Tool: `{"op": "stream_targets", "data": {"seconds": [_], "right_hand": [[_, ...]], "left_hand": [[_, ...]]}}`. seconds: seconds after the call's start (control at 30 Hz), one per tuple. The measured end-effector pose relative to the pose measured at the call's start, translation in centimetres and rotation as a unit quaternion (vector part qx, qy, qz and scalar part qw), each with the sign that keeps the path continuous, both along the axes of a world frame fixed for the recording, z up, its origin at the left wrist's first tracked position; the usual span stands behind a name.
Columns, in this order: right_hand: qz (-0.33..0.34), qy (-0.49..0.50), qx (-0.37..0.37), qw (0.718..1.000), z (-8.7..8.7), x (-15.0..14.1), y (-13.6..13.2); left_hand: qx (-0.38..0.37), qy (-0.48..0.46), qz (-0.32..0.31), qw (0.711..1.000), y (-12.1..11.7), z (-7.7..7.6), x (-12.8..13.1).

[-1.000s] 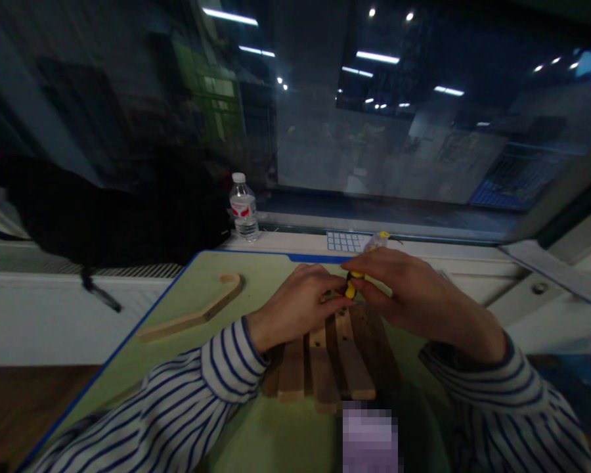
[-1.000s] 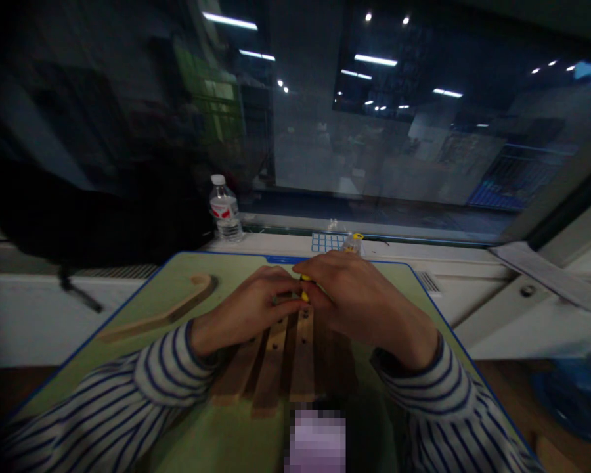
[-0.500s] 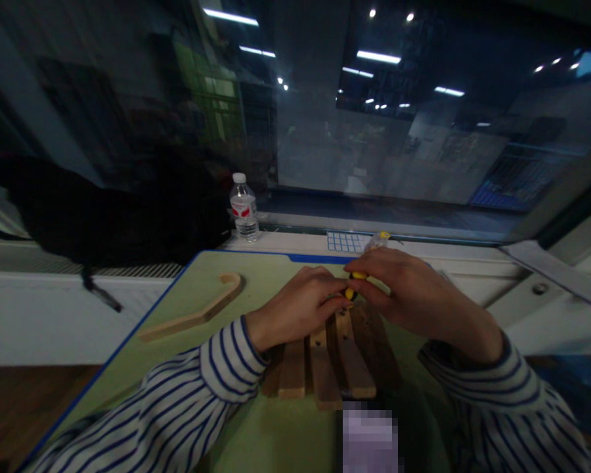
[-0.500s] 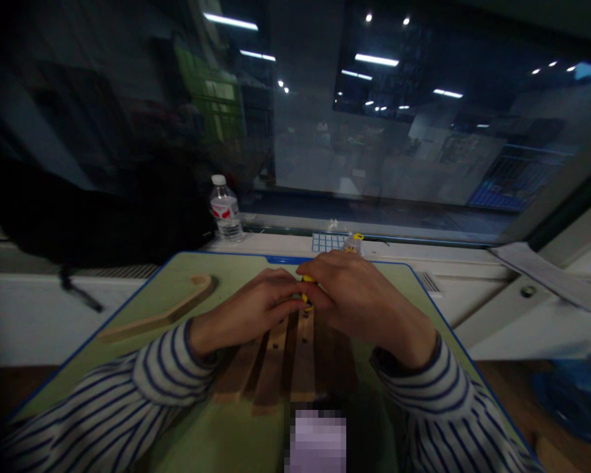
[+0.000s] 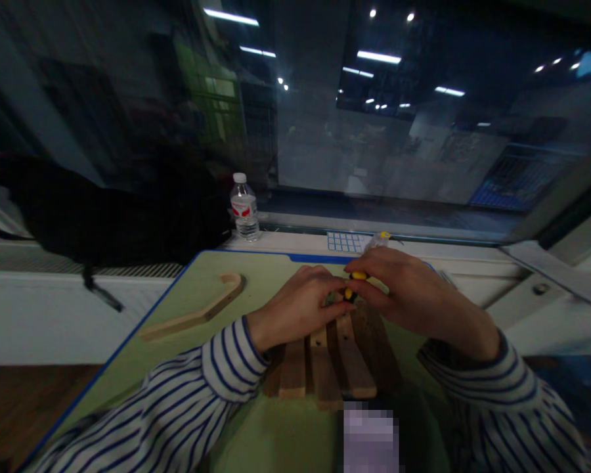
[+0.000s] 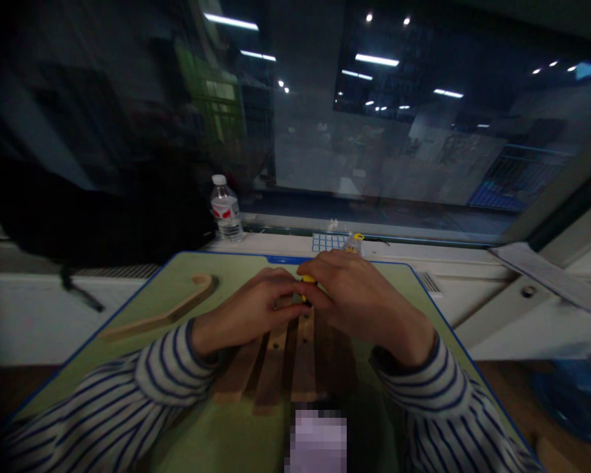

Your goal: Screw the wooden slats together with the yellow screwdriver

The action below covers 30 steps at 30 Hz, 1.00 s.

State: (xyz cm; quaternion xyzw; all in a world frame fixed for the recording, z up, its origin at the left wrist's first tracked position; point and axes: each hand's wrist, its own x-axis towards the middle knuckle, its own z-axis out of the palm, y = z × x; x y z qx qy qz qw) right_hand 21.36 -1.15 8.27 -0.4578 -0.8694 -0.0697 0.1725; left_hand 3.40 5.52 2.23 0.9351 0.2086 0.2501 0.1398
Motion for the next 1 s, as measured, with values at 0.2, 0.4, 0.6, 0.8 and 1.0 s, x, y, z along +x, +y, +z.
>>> {"op": "stream_targets", "data": {"seconds": [0.2, 0.4, 0.6, 0.8, 1.0], "right_hand": [[0.012, 0.016, 0.027, 0.999, -0.31, 0.14, 0.06], [0.023, 0.027, 0.025, 0.999, -0.28, 0.14, -0.12], [0.02, 0.016, -0.004, 1.0, 0.03, -0.05, -0.14], [0.014, 0.007, 0.002, 1.0, -0.09, 0.05, 0.01], [0.009, 0.009, 0.001, 1.0, -0.17, 0.15, 0.0]], "left_hand": [[0.014, -0.013, 0.022, 1.0, 0.05, -0.3, 0.08], [0.016, 0.001, 0.02, 1.0, 0.14, -0.38, 0.06], [0.0, 0.002, 0.008, 1.0, 0.12, -0.21, 0.02], [-0.008, 0.01, -0.001, 1.0, 0.03, 0.03, -0.03], [-0.013, 0.02, -0.015, 1.0, 0.07, -0.02, -0.02]]}}
